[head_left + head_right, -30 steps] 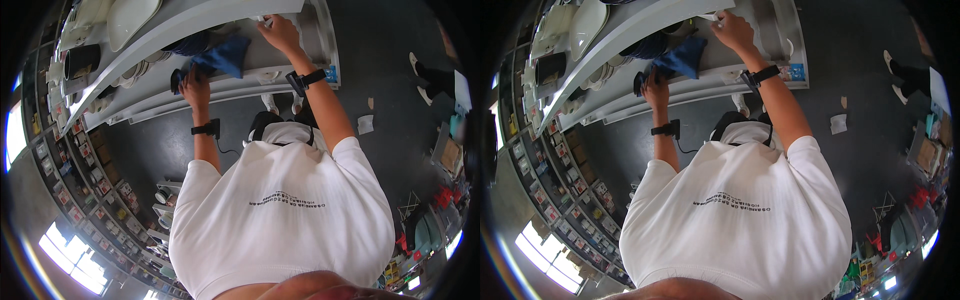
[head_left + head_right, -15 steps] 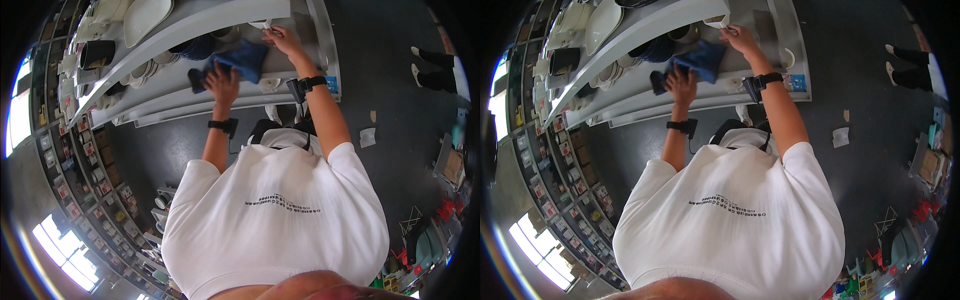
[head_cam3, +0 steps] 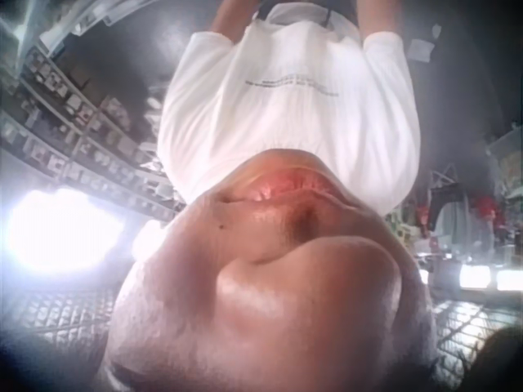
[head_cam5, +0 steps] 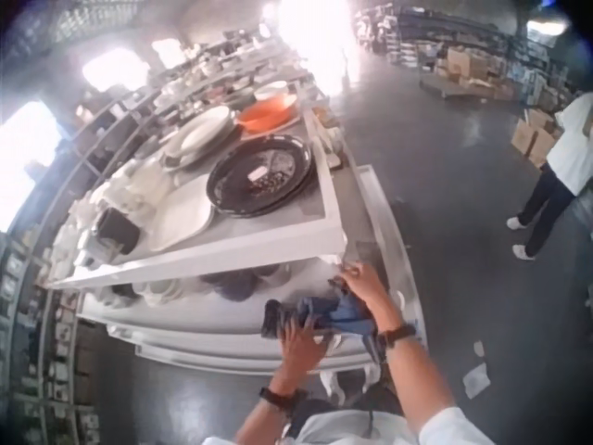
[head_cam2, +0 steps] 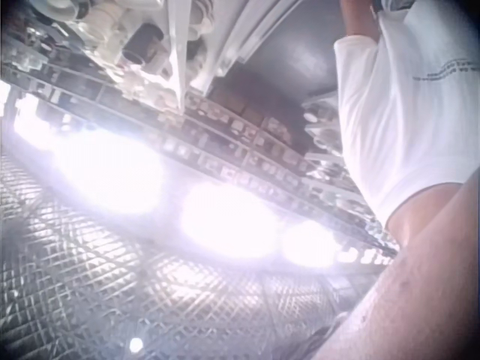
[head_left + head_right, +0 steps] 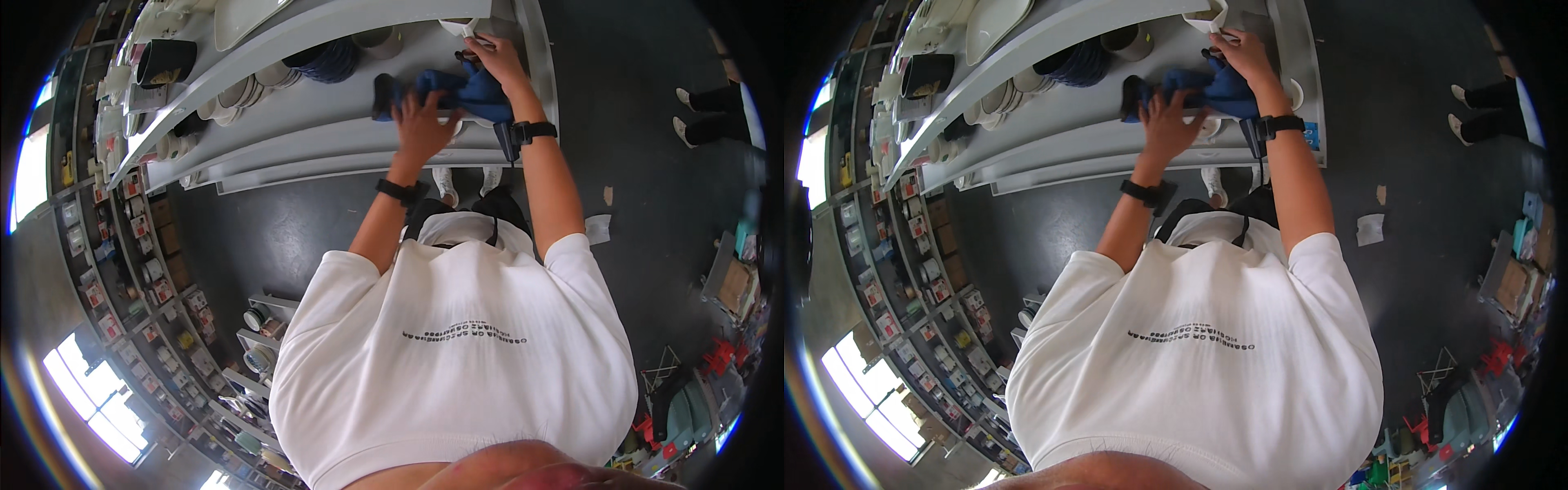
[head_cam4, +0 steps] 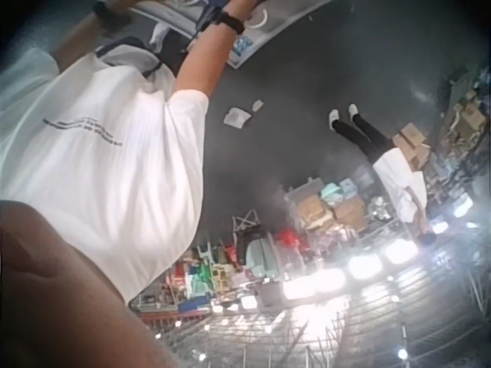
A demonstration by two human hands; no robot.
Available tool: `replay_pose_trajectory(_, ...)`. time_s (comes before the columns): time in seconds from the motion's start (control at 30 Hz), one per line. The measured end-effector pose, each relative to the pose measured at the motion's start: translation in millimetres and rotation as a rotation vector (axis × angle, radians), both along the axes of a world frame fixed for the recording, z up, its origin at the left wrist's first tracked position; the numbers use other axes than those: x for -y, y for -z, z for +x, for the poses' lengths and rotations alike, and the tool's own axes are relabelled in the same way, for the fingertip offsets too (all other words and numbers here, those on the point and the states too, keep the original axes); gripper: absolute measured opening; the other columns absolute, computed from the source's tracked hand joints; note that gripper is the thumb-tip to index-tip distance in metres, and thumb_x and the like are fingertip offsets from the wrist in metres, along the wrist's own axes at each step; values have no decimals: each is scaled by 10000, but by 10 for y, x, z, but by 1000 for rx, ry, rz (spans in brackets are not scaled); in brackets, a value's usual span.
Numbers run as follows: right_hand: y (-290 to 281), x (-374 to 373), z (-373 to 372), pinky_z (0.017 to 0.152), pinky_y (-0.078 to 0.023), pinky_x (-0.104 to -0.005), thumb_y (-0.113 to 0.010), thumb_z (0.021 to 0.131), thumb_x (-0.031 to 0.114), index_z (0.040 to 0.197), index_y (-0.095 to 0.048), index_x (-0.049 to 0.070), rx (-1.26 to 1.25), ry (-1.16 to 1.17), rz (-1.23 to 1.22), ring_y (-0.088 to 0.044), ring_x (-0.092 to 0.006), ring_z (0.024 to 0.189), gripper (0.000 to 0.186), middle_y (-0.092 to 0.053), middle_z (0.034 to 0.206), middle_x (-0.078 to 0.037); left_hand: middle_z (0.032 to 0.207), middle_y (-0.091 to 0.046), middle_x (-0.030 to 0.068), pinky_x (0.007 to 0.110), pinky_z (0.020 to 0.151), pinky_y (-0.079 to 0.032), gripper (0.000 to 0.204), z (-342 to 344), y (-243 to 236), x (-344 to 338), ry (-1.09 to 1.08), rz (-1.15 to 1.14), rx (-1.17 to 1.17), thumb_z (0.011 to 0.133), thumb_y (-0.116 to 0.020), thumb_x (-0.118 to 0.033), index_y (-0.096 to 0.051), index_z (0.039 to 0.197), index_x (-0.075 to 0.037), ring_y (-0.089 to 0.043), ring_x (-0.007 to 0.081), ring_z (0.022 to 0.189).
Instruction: The person wipes ceramic plates, bowls, and a mug with a blue cloth while standing at a storage shelf.
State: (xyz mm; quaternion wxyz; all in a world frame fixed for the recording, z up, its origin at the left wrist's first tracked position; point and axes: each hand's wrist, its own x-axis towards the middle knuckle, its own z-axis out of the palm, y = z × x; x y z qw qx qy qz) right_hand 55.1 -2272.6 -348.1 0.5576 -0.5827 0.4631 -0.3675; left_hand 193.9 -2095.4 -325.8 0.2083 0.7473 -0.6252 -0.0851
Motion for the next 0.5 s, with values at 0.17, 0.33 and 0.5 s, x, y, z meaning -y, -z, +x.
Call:
replay_pose_trajectory(0.17,-258,-414,202,659,-551,-372,-764,834,363,1026,-637,66,-308,327,-487,-685,-290,682,375,-638,680,-88,1185,-573,175,725,1067,-225,511,713,68,-292,-211,-21,83,885,-627,-602,-632,1169,-178,-513,412,1225)
replay_pose_trajectory(0.33,-278,-374,921,723,-560,-433,-784,799,403,1091,-651,34,-159,217,-795,-692,-336,787,489,-666,772,-161,1207,-557,223,702,1121,-155,717,923,-130,-298,-302,126,56,797,-633,-724,-636,1137,-93,-476,436,1254)
replay_pose_trajectory(0.5,-532,-300,1430,760,-516,-489,-596,954,220,1075,-656,22,-374,-216,-449,-667,-408,855,240,-686,868,-237,1202,-590,204,704,1077,-225,700,794,-46,-221,-346,108,207,745,-703,-688,-644,1151,-120,-493,441,1237)
